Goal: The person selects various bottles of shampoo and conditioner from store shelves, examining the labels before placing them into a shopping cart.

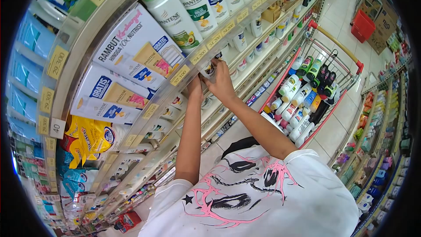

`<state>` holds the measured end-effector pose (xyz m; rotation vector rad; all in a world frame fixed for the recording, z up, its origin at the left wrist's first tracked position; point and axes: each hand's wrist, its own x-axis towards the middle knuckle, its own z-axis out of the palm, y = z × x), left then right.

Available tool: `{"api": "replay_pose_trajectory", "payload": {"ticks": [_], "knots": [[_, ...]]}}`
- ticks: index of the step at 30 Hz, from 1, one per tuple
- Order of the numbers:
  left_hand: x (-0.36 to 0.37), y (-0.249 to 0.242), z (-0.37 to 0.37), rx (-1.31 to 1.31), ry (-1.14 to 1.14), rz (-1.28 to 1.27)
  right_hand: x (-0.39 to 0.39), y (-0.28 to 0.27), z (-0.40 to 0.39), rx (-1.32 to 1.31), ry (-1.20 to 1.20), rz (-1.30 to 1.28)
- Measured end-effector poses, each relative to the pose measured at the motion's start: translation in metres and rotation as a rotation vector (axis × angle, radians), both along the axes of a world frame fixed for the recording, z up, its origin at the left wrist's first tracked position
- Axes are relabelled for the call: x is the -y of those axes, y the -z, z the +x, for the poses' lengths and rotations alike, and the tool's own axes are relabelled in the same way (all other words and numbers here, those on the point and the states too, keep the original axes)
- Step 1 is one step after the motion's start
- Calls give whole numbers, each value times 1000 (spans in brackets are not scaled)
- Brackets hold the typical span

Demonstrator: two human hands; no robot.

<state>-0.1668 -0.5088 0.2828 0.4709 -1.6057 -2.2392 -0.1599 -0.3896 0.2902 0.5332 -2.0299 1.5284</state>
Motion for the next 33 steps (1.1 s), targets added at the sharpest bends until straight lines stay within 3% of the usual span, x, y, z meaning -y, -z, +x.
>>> {"api": "replay_pose_trajectory", "payload": {"ticks": [3,5,14,24,27,30,32,33], "knots": [[4,4,-5,26,24,12,-4,9,4,76,-17,11],[2,6,-6,-94,-28,83,-8,17,10,95,65,129],[-11,-9,3,-74,-70,78,-2,26,8,187,78,86],[-14,-3,4,-63,-109,158,-5,25,4,178,85,117],[-16,3,13,-99,-26,166,-15,21,4,186,49,142],[-19,3,29,-106,-147,148,-29,22,-1,91,58,29],[-20,2,42,-77,-55,-361,-39,25,-15,107,99,-64],[-23,3,43,-74,-57,-359,-43,24,-22,110,97,-62]]}}
